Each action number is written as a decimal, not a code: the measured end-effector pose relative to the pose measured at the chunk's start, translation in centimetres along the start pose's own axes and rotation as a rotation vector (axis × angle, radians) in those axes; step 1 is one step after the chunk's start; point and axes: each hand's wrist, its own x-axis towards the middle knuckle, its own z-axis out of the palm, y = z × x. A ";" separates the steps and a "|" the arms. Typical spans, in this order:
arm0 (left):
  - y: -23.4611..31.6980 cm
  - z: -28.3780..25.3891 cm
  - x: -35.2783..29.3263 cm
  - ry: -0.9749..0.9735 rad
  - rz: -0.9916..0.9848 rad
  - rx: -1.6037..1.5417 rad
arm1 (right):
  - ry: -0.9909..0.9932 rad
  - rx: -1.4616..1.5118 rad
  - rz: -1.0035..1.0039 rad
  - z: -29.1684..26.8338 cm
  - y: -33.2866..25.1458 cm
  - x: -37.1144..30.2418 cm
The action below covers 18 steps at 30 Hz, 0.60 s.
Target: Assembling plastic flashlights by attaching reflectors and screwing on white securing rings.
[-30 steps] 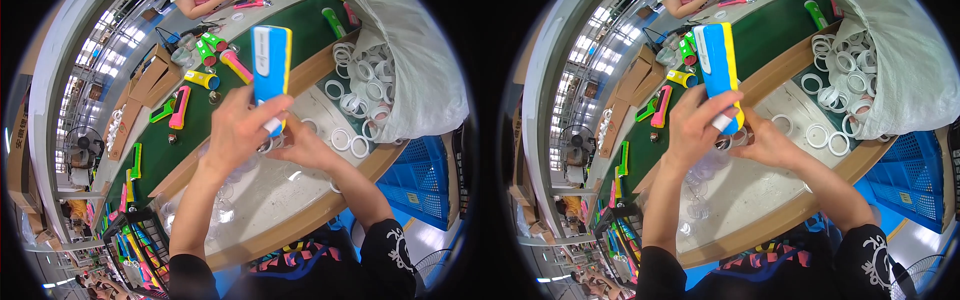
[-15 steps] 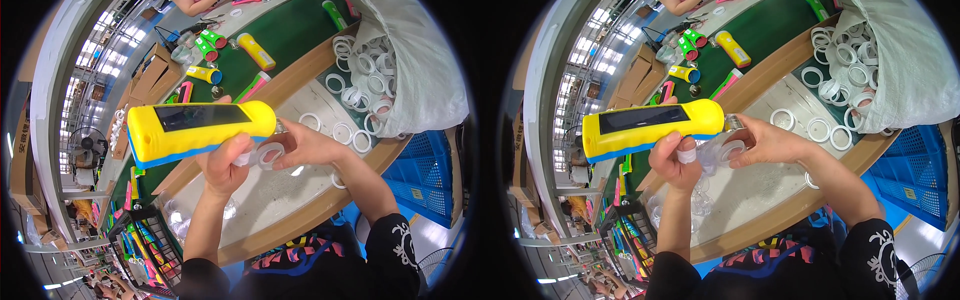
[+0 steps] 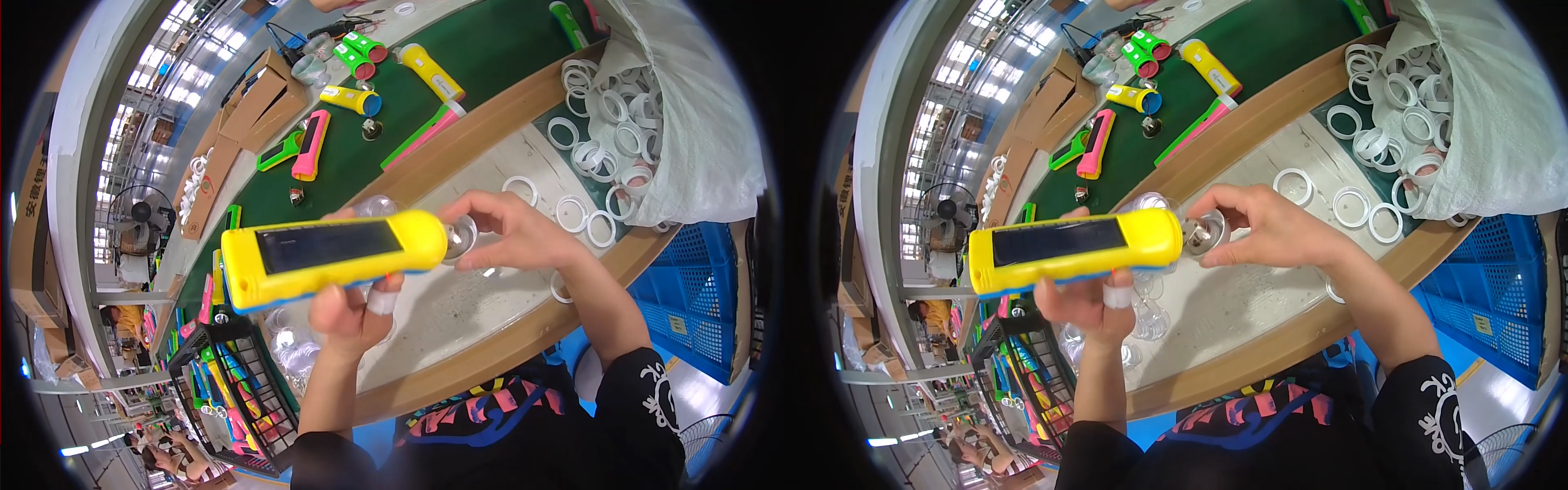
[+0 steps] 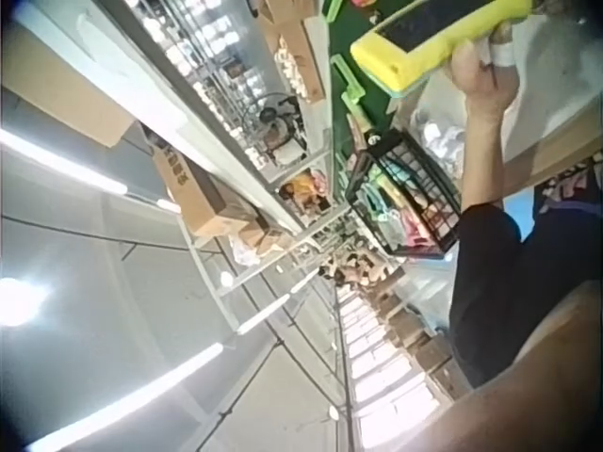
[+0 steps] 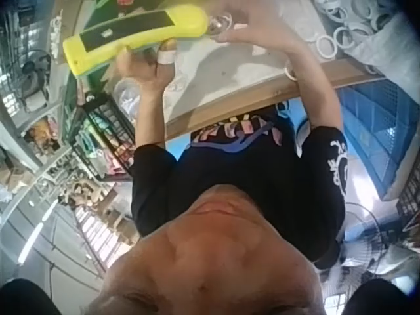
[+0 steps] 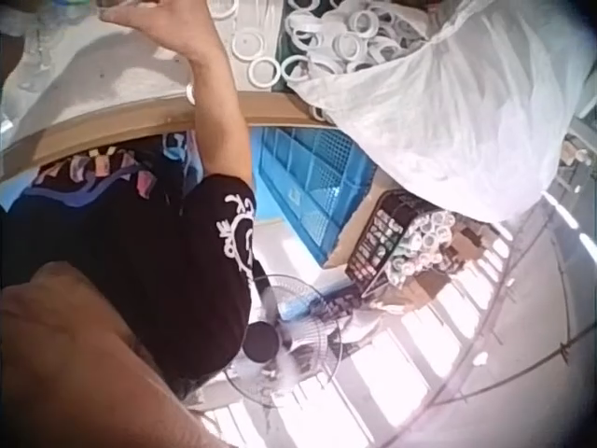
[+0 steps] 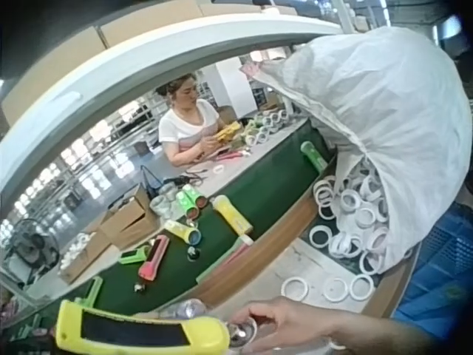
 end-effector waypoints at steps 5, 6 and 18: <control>0.4 1.2 -0.5 0.010 -0.050 -0.181 | 0.038 0.085 -0.090 1.4 -1.6 -0.7; 0.4 1.5 -0.5 0.013 -0.047 -0.183 | 0.065 0.203 -0.114 1.5 -1.4 -0.8; 3.5 -1.7 -3.9 0.189 -0.164 -0.181 | 0.344 0.155 -0.304 4.8 -1.7 -1.6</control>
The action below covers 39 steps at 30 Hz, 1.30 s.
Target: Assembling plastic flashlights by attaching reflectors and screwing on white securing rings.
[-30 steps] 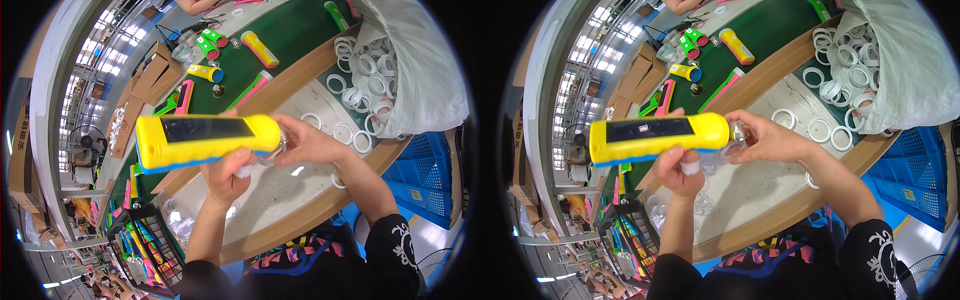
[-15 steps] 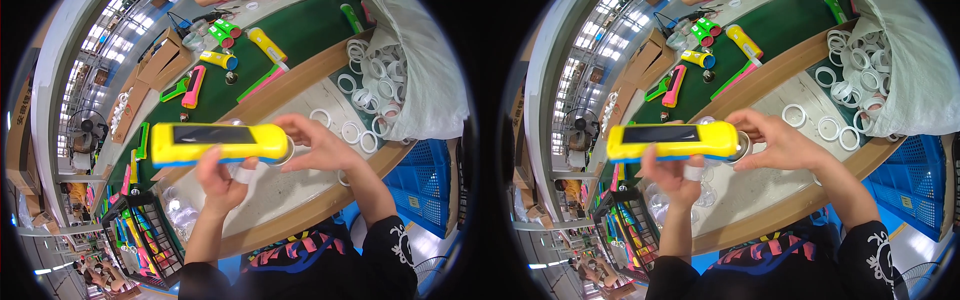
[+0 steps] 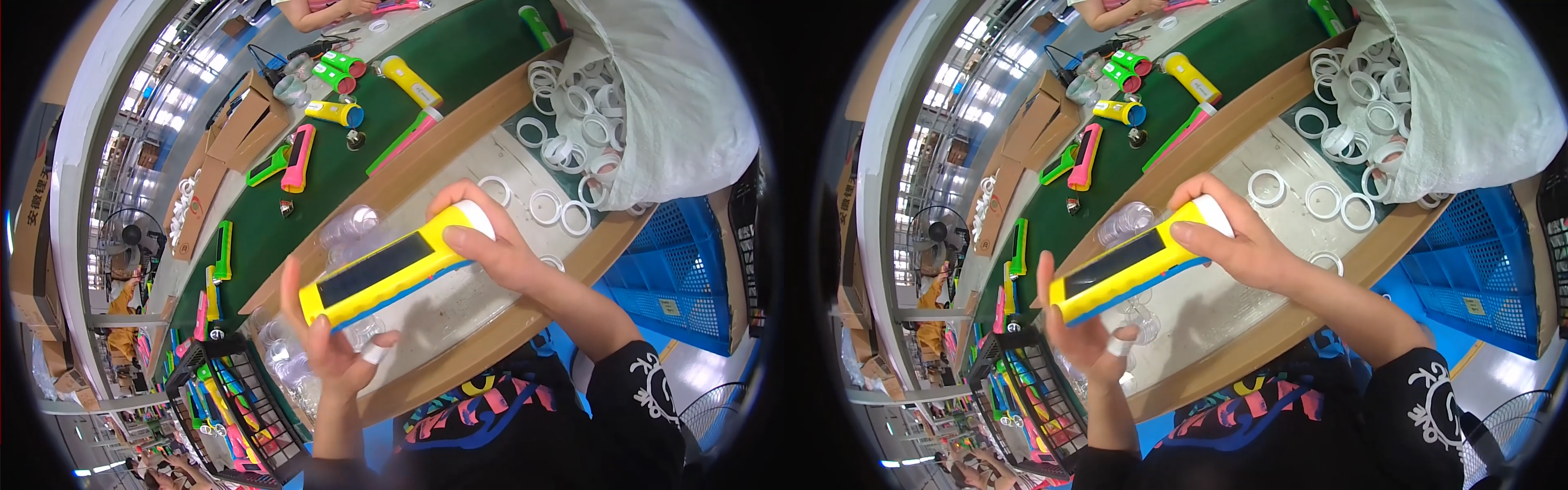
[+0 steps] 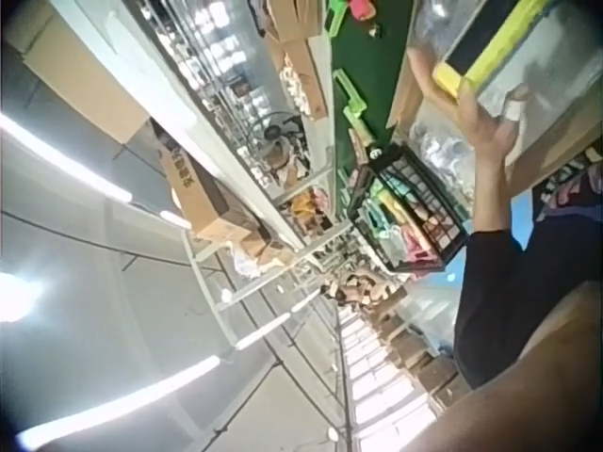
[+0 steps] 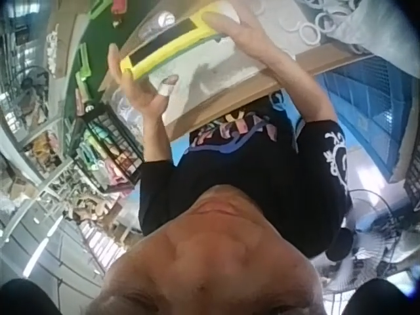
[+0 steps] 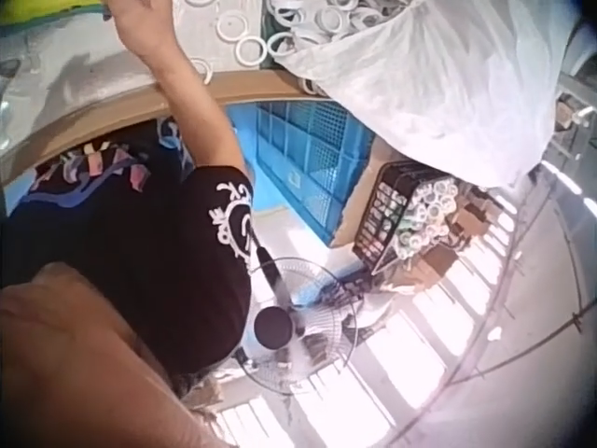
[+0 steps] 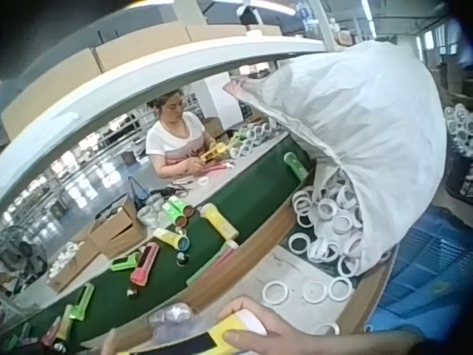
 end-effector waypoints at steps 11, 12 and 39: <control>2.6 -3.5 1.1 -0.566 -0.599 -0.211 | -0.255 -0.548 -0.791 1.6 -4.0 -1.6; 2.4 -2.9 0.9 -0.512 -0.569 -0.082 | -0.254 -0.623 -0.698 0.8 -2.2 -1.4; -3.9 5.5 3.0 -0.527 -0.098 0.475 | 0.285 -0.187 0.409 -6.7 4.3 2.6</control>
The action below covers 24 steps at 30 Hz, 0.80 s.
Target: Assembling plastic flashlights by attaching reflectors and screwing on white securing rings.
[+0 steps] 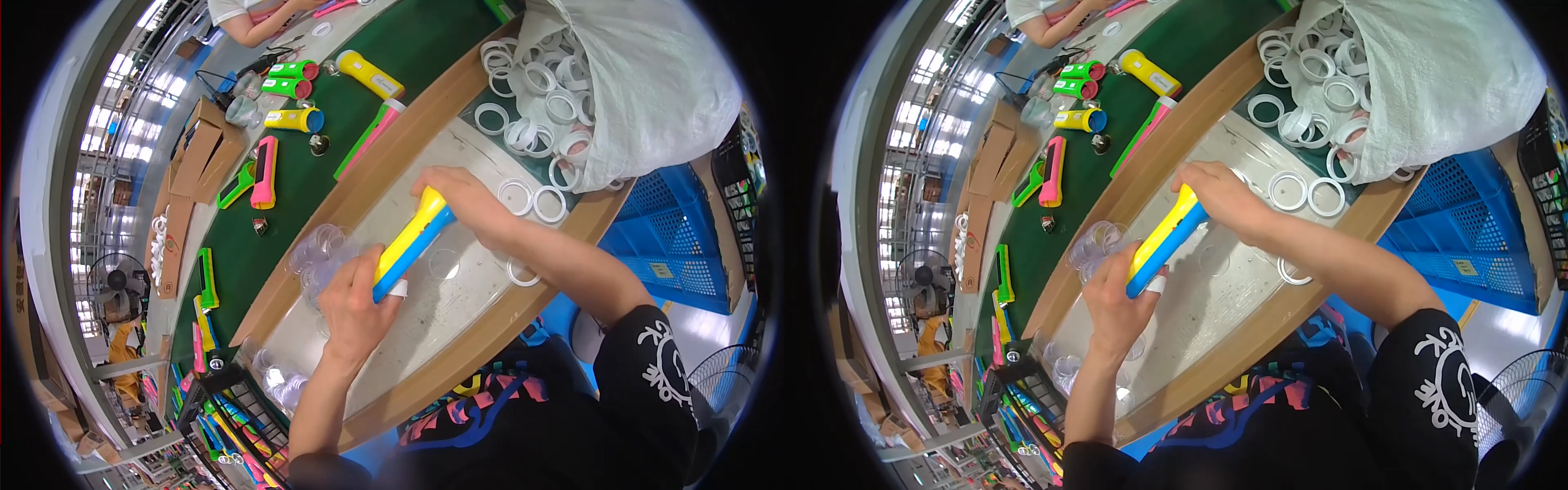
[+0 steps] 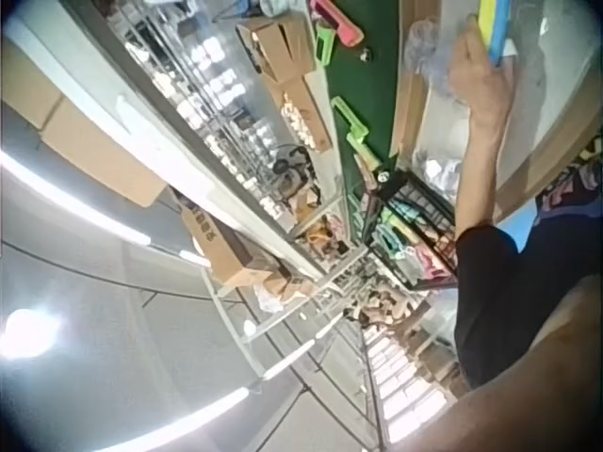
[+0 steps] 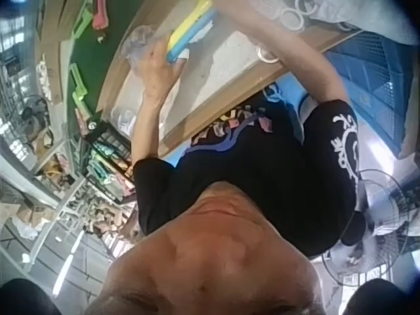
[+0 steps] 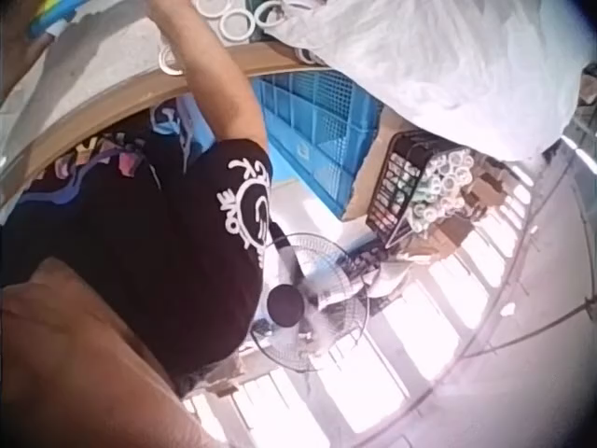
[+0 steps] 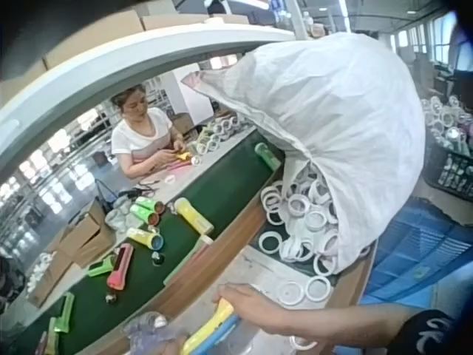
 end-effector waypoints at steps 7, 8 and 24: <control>-1.3 0.5 0.7 -0.349 -0.871 -1.690 | -0.257 0.317 -0.084 -1.6 -3.7 -1.5; -1.7 1.4 0.3 -0.436 -0.890 -1.830 | -0.252 0.318 -0.088 -1.6 -3.5 -1.7; 3.7 2.9 0.4 -0.607 -0.710 -2.075 | -0.260 0.721 -0.244 -0.2 -3.6 -2.9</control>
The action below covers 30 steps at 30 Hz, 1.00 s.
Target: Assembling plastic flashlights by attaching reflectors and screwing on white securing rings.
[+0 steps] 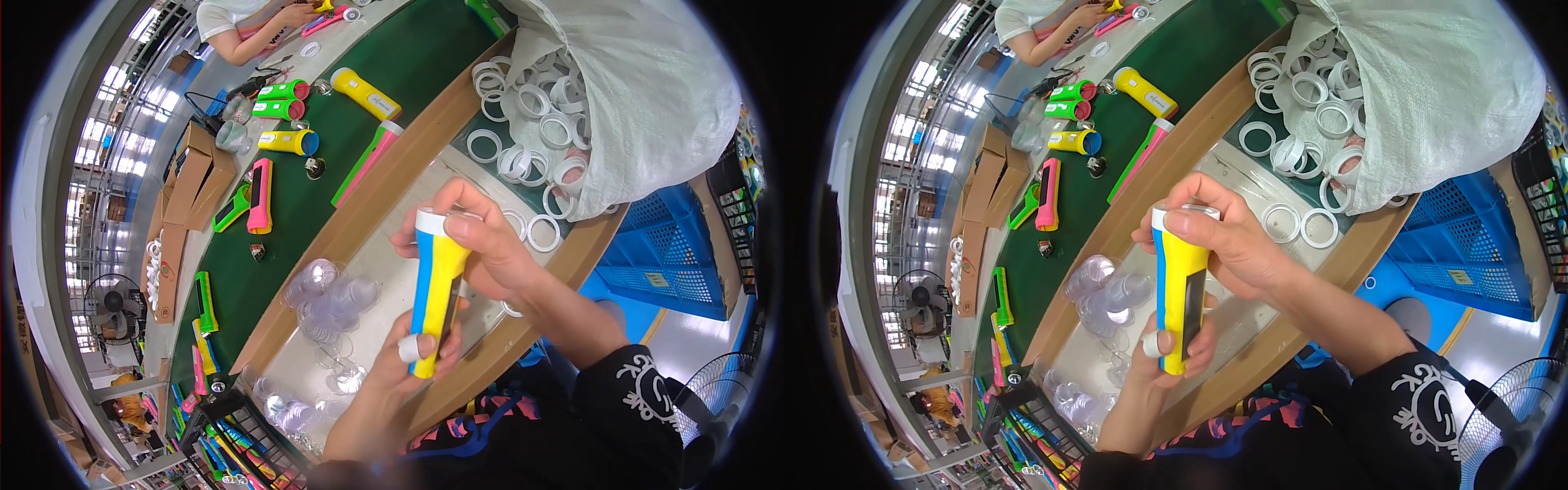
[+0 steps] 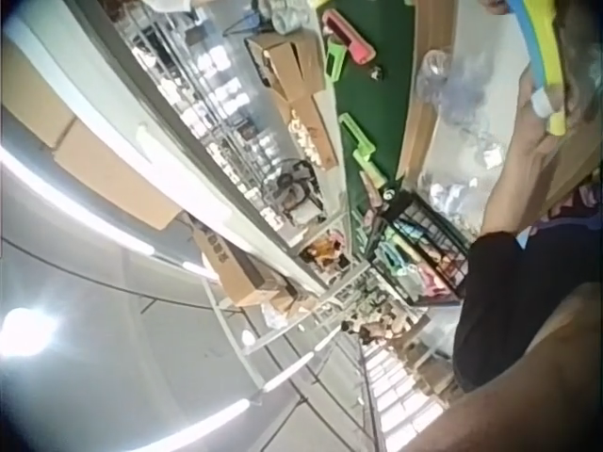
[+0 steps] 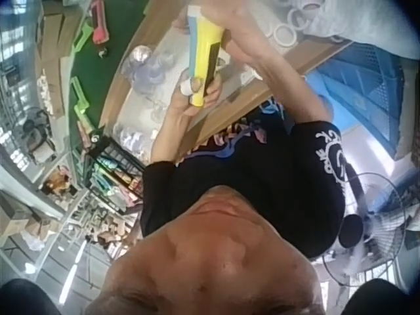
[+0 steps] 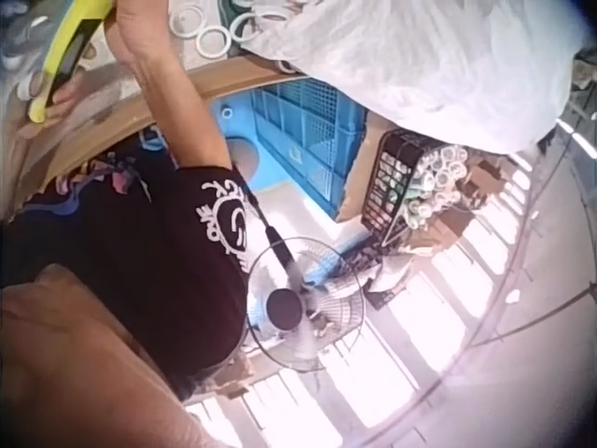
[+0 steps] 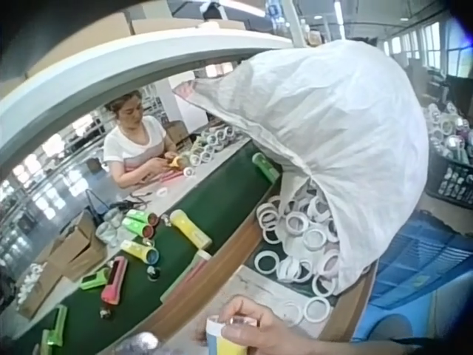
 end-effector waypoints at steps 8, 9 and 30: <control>-0.2 0.4 0.5 0.463 0.148 0.832 | 0.258 -0.277 -0.005 0.7 0.9 0.0; 0.0 0.3 1.0 0.517 0.209 0.980 | 0.325 -0.275 0.010 0.9 0.9 0.5; 10.3 -6.7 5.1 0.487 0.866 2.168 | 0.118 -2.420 -0.287 -8.8 -5.8 2.5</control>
